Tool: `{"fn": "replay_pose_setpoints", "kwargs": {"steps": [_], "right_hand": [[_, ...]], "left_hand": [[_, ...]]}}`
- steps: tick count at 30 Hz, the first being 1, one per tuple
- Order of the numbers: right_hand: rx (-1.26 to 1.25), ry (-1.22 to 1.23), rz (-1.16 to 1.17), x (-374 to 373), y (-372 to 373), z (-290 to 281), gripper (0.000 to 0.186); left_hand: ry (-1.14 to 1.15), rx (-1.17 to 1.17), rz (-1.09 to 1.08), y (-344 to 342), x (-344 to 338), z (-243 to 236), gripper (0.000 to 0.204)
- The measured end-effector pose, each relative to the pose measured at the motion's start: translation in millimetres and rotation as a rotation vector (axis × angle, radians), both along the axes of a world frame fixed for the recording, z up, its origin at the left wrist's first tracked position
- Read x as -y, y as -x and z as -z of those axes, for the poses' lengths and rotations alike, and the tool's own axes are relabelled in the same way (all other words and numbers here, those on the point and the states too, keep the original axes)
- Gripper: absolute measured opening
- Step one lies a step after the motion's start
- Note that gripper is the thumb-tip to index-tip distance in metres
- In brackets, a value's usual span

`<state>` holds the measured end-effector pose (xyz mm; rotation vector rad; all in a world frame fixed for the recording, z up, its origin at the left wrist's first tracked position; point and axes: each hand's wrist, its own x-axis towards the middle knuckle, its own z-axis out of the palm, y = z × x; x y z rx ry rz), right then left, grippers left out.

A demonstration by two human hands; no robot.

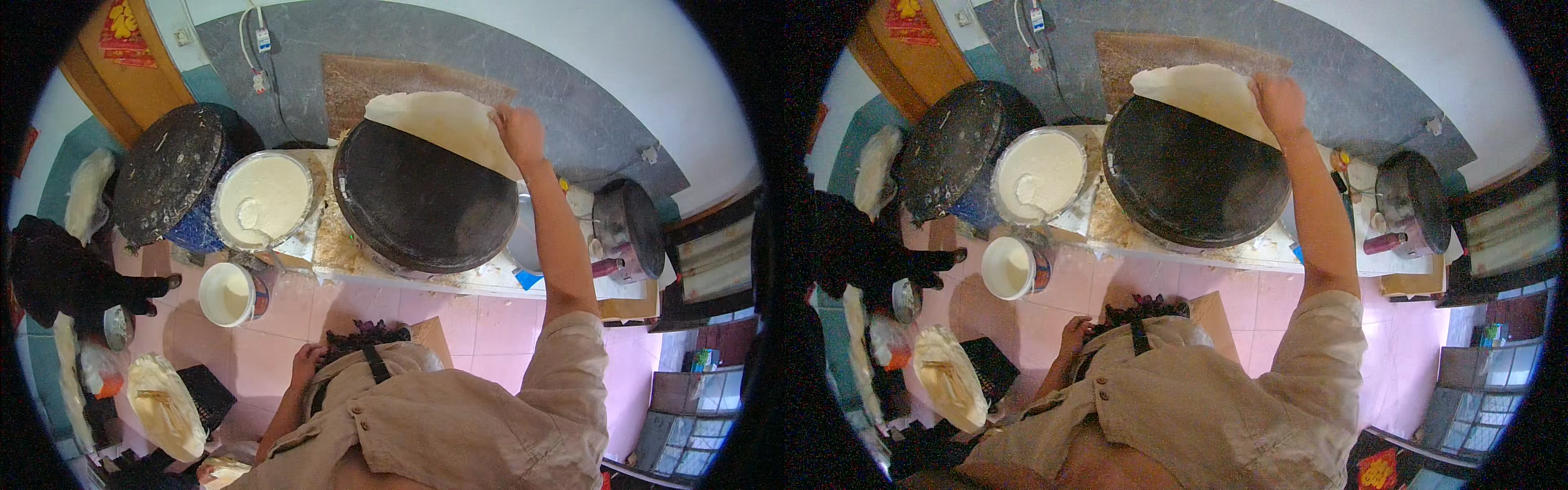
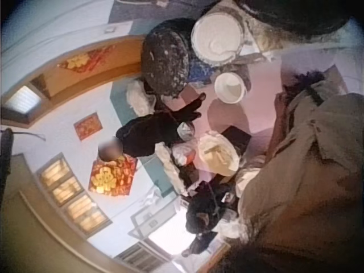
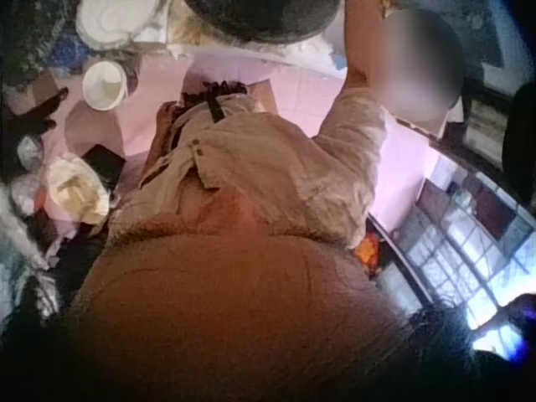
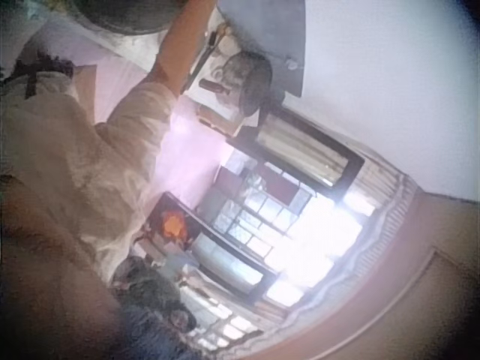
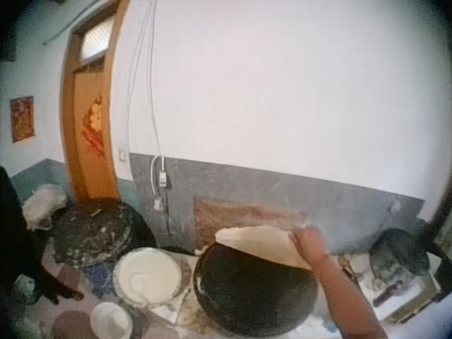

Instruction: The person scoops batter from a container and pours it onto a large flat griddle, then spreads it into a thin circle using a wooden spreader. After cooking, the person lifts the crepe and stacks it with others in a basket.

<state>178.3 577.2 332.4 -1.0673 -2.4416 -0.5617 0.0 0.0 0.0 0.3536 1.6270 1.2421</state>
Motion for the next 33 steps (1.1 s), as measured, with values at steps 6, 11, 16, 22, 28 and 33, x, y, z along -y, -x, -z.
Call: {"fn": "replay_pose_setpoints", "kwargs": {"steps": [6, 11, 16, 22, 28, 33], "right_hand": [[-0.027, -0.047, -0.083, -8, 6, -50, 0.023], [-0.06, -0.11, -0.091, 0, 4, -95, 0.026], [-0.024, -0.053, -0.297, 36, -3, -178, 0.027], [-0.172, 0.469, -0.508, 98, -17, -247, 0.018], [-0.104, 0.611, -0.655, 68, -9, -244, 0.023], [-0.164, 0.673, -0.78, 58, 15, -187, 0.02]], "left_hand": [[-0.023, -0.09, 0.004, -27, -29, -14, 0.021], [0.021, -0.105, 0.008, -20, -40, -30, 0.026], [-0.179, -0.462, -0.036, 26, -89, -38, 0.025], [-0.538, -0.838, -0.226, 74, -221, -221, 0.075], [-0.732, -0.695, -0.256, 97, -239, -313, 0.052], [-0.54, -0.471, -0.332, 56, -142, -288, 0.014]]}}
